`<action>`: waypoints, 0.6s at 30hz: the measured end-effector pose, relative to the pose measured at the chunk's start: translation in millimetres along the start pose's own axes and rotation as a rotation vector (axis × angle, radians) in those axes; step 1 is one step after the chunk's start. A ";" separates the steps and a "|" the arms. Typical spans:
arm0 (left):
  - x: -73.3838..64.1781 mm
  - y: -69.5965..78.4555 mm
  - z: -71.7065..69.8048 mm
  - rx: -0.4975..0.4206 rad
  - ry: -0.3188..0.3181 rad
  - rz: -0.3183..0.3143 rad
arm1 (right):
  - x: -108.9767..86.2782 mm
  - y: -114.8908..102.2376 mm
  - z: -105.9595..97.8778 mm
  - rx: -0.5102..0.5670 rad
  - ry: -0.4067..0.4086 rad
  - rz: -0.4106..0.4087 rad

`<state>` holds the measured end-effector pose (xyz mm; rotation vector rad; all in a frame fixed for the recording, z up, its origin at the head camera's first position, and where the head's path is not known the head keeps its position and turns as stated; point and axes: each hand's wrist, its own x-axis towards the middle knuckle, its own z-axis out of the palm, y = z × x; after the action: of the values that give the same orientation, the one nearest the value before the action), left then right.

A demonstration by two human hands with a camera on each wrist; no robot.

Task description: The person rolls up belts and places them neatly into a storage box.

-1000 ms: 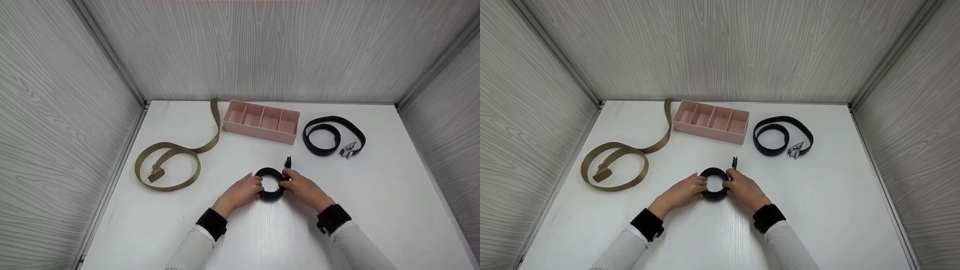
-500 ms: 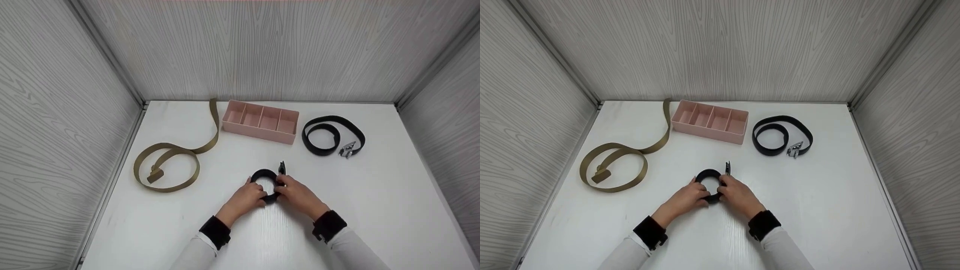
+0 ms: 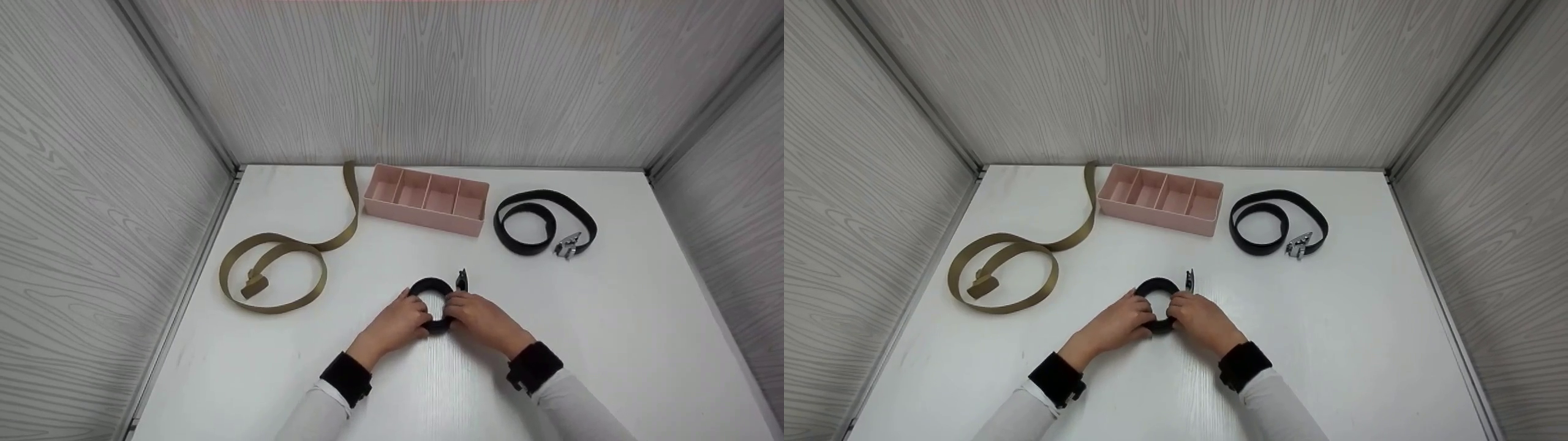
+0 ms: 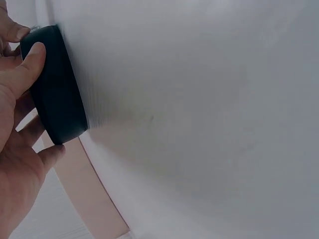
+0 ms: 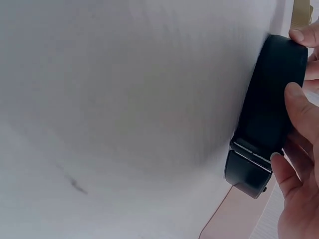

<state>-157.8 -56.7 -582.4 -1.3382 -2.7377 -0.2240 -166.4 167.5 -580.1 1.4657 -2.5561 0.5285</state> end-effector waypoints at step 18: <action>-2.4 3.1 -19.5 0.187 0.380 0.059 | 1.9 1.0 -34.1 0.394 0.063 0.179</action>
<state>-153.6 -60.0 -563.2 -1.1851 -2.3389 -0.1898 -169.9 179.1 -548.2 1.2979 -2.6527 1.1397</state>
